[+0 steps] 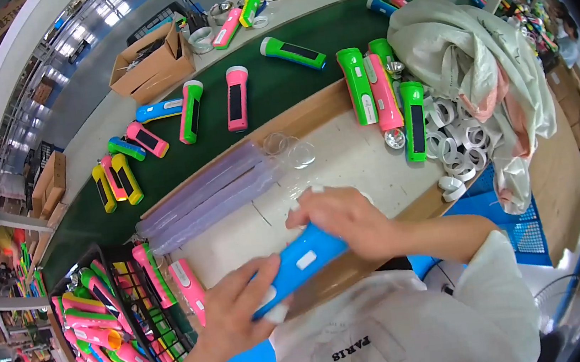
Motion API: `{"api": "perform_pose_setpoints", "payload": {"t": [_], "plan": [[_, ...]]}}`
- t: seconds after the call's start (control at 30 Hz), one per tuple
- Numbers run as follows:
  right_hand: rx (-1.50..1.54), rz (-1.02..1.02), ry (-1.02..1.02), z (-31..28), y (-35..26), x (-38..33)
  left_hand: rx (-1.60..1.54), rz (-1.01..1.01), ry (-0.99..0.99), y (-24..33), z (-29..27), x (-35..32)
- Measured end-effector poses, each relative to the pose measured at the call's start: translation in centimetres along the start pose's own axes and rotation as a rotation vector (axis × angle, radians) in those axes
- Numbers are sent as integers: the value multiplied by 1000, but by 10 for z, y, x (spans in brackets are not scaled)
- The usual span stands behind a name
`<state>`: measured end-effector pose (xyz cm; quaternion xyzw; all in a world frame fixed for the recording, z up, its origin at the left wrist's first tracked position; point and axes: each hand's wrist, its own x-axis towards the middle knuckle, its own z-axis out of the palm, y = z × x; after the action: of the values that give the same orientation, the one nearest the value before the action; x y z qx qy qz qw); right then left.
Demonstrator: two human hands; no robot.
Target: Assemble flashlight components by attaching lenses and caps to the flashlight bodies.
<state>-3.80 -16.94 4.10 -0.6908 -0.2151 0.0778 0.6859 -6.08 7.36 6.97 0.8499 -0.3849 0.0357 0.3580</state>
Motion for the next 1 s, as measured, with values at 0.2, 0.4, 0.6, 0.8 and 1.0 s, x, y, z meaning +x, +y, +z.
{"api": "perform_pose_setpoints", "payload": {"t": [0.2,0.4,0.6,0.8,1.0], "plan": [[705,423,100,-1,30,2,530,275,-86,-28,15,-8],[-79,0,-16,-5,14,-9,22,120,-30,-20,22,-8],[796,805,221,-3,56,-7,528,398,-248,-29,18,12],[80,-10,160,-2,25,-33,-192,59,-63,-15,29,0],[693,755,418,-24,67,-7,507,258,-41,-29,51,19]]}}
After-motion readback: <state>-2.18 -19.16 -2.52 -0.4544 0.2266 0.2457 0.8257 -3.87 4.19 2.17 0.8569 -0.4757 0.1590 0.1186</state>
